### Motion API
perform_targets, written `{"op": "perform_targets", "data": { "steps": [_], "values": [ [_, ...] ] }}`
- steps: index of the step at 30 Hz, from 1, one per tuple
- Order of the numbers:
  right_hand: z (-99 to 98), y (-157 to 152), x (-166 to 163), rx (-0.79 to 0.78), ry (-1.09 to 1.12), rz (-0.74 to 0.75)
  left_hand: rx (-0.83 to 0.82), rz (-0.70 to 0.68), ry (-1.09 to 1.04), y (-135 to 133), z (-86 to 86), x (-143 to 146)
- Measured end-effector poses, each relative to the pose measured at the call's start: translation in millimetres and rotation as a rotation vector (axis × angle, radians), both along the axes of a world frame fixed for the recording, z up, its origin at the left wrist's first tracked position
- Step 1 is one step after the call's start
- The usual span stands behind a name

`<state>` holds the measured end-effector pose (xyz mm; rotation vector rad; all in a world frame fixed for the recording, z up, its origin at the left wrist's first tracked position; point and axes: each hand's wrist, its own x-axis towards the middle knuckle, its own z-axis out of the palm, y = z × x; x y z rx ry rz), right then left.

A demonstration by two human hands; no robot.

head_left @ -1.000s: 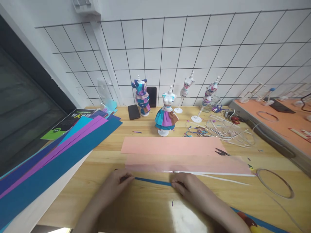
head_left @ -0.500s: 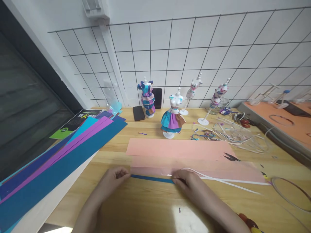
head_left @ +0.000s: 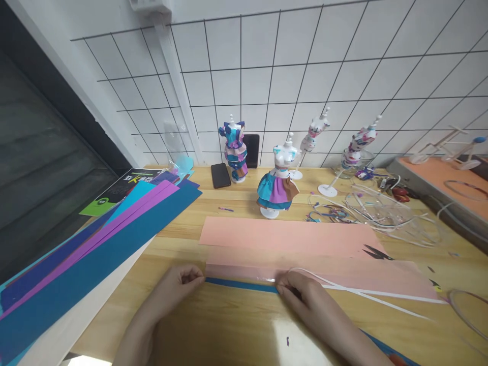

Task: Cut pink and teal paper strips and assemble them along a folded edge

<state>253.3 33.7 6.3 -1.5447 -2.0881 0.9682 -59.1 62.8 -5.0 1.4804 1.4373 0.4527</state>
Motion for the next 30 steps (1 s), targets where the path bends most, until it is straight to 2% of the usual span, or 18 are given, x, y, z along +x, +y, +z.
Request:
{"op": "perform_targets", "data": {
  "steps": [6,12,30],
  "values": [
    [-4.6,-1.5,1.0,-0.02,0.017,-0.015,-0.022,0.06,0.007,4.7,2.0,2.8],
    [-6.9,-3.1,0.2,-0.015,-0.003,-0.031,-0.034,0.017,-0.008,4.6,4.1,4.2],
    [-9.5,0.1,0.2,-0.039,0.026,-0.065,-0.028,0.091,0.047,8.6,-6.5,6.3]
  ]
}}
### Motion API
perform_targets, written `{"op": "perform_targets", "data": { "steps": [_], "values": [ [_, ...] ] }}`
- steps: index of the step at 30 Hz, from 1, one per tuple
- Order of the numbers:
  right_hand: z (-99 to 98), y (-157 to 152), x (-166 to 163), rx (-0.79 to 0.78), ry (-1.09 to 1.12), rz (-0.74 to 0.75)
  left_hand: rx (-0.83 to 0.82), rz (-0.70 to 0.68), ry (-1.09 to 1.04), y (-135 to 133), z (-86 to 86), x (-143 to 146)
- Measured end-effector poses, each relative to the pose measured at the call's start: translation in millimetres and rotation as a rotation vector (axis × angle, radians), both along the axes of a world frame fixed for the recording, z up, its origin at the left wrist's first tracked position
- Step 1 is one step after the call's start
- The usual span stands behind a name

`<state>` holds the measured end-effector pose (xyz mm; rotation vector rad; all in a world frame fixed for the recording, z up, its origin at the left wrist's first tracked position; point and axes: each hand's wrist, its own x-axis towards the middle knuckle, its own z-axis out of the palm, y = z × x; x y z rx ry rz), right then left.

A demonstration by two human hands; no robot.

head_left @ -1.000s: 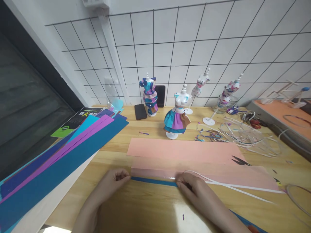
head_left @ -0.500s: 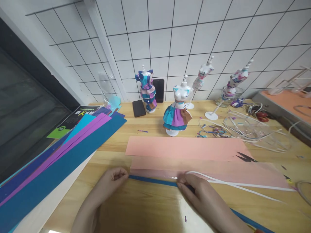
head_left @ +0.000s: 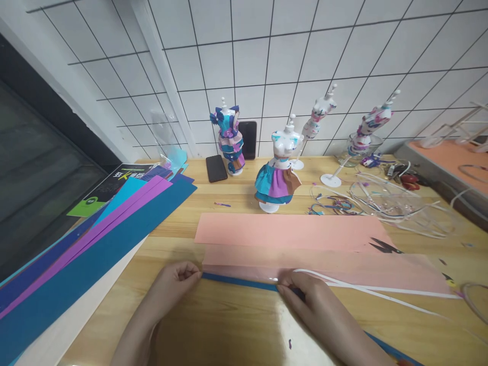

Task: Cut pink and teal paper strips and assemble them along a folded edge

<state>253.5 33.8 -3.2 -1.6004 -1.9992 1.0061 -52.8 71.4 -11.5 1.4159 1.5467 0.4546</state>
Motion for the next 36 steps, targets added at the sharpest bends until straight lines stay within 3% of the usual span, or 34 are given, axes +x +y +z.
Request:
{"op": "perform_targets", "data": {
  "steps": [36],
  "values": [
    [-0.7,6.2,-2.3,-0.031,-0.012,-0.121,-0.022,-0.011,0.027,1.6,2.3,0.9]
  ]
}}
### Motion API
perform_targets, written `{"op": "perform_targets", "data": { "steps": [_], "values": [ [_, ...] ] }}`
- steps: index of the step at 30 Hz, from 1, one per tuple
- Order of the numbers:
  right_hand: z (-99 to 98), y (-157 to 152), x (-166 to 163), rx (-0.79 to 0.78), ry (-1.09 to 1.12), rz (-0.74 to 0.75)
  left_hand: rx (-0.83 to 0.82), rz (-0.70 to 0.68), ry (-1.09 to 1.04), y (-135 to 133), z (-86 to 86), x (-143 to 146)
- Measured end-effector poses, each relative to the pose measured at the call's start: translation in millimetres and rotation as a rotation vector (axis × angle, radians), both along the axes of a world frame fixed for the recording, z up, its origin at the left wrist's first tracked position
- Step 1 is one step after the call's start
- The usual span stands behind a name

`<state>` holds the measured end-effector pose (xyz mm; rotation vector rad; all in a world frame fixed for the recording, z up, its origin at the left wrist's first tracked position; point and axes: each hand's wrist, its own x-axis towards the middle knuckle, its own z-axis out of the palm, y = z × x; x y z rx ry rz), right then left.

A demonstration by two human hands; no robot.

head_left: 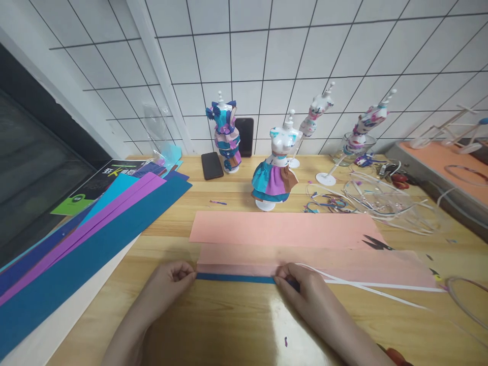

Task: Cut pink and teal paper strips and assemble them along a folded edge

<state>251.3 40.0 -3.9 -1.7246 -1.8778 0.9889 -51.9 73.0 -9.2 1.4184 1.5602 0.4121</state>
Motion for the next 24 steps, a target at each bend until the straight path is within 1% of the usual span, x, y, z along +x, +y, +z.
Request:
{"op": "perform_targets", "data": {
  "steps": [7,24],
  "values": [
    [-0.3,-0.1,0.4,-0.006,0.002,0.004,-0.025,0.011,0.002,1.4,-0.1,-0.7],
    [-3.8,0.2,0.5,0.013,0.007,-0.02,-0.011,0.024,0.033,2.7,-4.9,-0.2]
  ]
}}
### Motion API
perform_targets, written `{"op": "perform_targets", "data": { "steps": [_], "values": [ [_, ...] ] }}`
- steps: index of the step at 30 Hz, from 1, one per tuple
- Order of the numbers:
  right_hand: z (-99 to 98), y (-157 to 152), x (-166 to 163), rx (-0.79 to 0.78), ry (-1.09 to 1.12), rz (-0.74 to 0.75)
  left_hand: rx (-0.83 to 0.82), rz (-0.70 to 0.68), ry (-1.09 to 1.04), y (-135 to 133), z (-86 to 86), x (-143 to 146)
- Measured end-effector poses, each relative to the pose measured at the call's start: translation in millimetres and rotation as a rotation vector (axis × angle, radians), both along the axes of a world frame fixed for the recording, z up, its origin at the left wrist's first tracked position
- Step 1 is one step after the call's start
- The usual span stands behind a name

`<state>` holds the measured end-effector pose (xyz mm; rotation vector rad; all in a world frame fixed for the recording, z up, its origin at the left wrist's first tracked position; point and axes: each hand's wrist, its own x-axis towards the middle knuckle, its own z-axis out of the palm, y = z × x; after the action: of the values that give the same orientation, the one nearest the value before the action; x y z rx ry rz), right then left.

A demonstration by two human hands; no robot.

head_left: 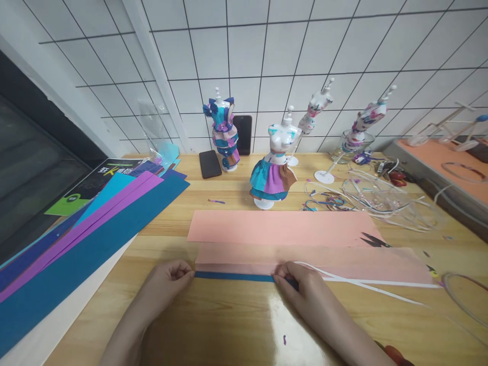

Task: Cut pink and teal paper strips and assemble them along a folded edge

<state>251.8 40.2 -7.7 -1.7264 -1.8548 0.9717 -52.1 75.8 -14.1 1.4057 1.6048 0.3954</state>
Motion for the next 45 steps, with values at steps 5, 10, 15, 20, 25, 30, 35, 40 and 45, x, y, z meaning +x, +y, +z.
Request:
{"op": "perform_targets", "data": {
  "steps": [5,10,15,20,25,30,35,40,45],
  "values": [
    [0.8,-0.2,-0.2,0.003,-0.005,0.003,0.0,0.003,-0.005,-1.6,1.0,0.2],
    [3.1,-0.1,-0.2,-0.01,-0.003,0.0,0.006,0.009,-0.014,-1.8,1.2,0.4],
    [3.0,0.3,-0.3,-0.009,-0.01,0.001,0.002,-0.007,-0.004,-1.0,-0.8,-0.6],
    [2.3,1.4,-1.3,0.004,-0.025,-0.005,-0.004,-0.004,0.007,-1.2,-1.2,-1.5],
    [1.3,1.8,-1.6,0.017,-0.032,-0.014,-0.001,-0.003,0.011,0.3,0.2,0.1],
    [-0.1,1.5,-1.9,0.042,-0.054,-0.016,-0.002,0.015,-0.004,0.0,1.5,1.1],
    [-0.7,2.3,-2.9,0.049,-0.075,-0.031,-0.003,0.029,-0.004,-0.9,0.5,0.0],
    [0.4,2.9,-3.1,0.04,-0.08,-0.03,-0.037,0.052,-0.006,0.2,2.0,1.3],
    [-0.2,3.9,-3.2,0.021,-0.07,-0.025,-0.025,0.085,-0.006,-0.3,4.5,2.3]
  ]
}}
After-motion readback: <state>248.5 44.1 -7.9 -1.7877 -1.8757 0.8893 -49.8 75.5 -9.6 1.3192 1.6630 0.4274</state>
